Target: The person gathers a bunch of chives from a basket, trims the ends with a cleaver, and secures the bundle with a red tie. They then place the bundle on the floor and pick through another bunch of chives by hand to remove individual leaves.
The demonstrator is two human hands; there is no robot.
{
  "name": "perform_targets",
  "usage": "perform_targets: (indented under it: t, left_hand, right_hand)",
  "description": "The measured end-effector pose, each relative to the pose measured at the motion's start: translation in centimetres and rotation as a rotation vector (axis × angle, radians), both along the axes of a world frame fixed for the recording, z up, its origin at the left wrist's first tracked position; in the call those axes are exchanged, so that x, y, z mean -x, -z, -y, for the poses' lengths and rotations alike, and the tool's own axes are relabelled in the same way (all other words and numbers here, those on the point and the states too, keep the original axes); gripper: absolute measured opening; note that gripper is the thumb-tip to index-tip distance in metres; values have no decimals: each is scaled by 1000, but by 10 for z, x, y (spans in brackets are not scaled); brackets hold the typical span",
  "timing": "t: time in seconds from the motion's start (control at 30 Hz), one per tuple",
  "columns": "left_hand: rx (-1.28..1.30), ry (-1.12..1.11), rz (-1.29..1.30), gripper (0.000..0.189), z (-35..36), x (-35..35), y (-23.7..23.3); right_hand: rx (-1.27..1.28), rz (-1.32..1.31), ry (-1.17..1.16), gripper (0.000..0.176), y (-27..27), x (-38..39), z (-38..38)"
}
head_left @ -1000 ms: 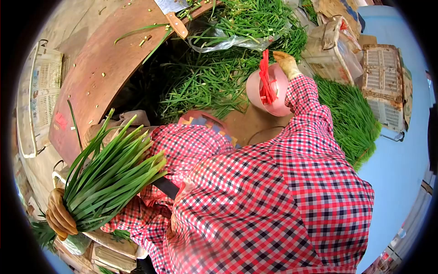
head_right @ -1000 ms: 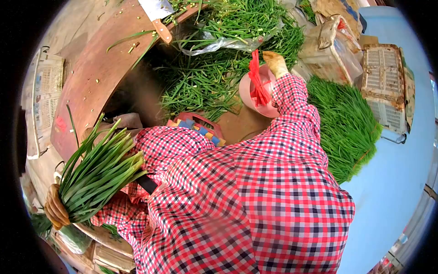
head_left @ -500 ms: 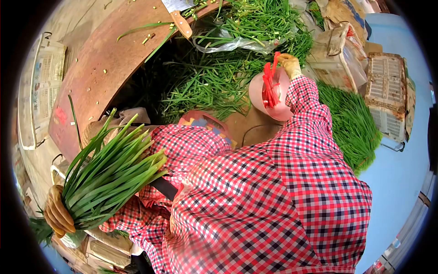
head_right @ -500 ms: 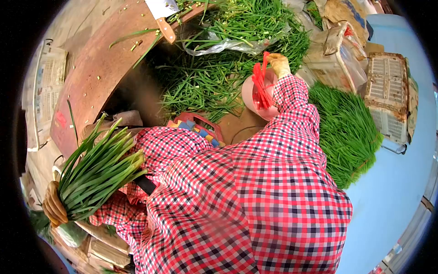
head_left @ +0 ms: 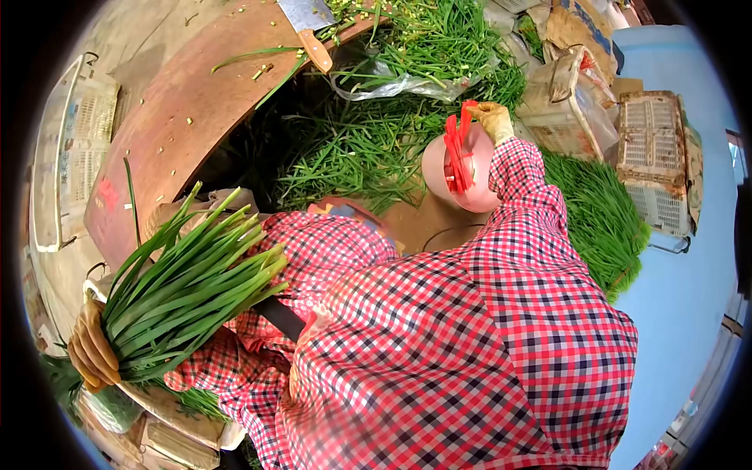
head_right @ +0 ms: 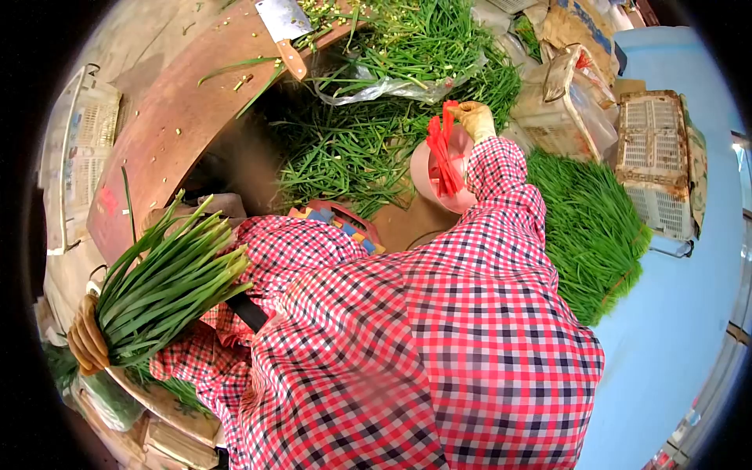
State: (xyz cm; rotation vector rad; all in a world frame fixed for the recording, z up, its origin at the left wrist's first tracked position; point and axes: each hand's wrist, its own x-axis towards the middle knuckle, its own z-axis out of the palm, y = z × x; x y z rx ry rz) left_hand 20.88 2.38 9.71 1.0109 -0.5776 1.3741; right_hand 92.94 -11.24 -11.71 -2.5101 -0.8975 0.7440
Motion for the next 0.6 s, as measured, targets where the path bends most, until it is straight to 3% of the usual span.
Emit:
perform_targets:
  t: [0.2,0.3,0.4,0.5,0.6]
  left_hand:
    - [3,-1,-6,20,1,-8,-5]
    - [0,15,3,20,9,-7,-2]
    - [5,18,-4,19,8,-8,-4]
    - [7,15,-13,20,8,-9,-5]
    - [12,19,-15,20,7,-11,-5]
  right_hand:
    - [-50,8,27,32,-7,-10,7]
    - [-213,-121,72,37,14,-23,32]
    - [-189,-139,52,40,28,-35,35]
    - [-75,-83,156,36,-3,-17,27]
    - [-280,-142,9,31,3,-29,34]
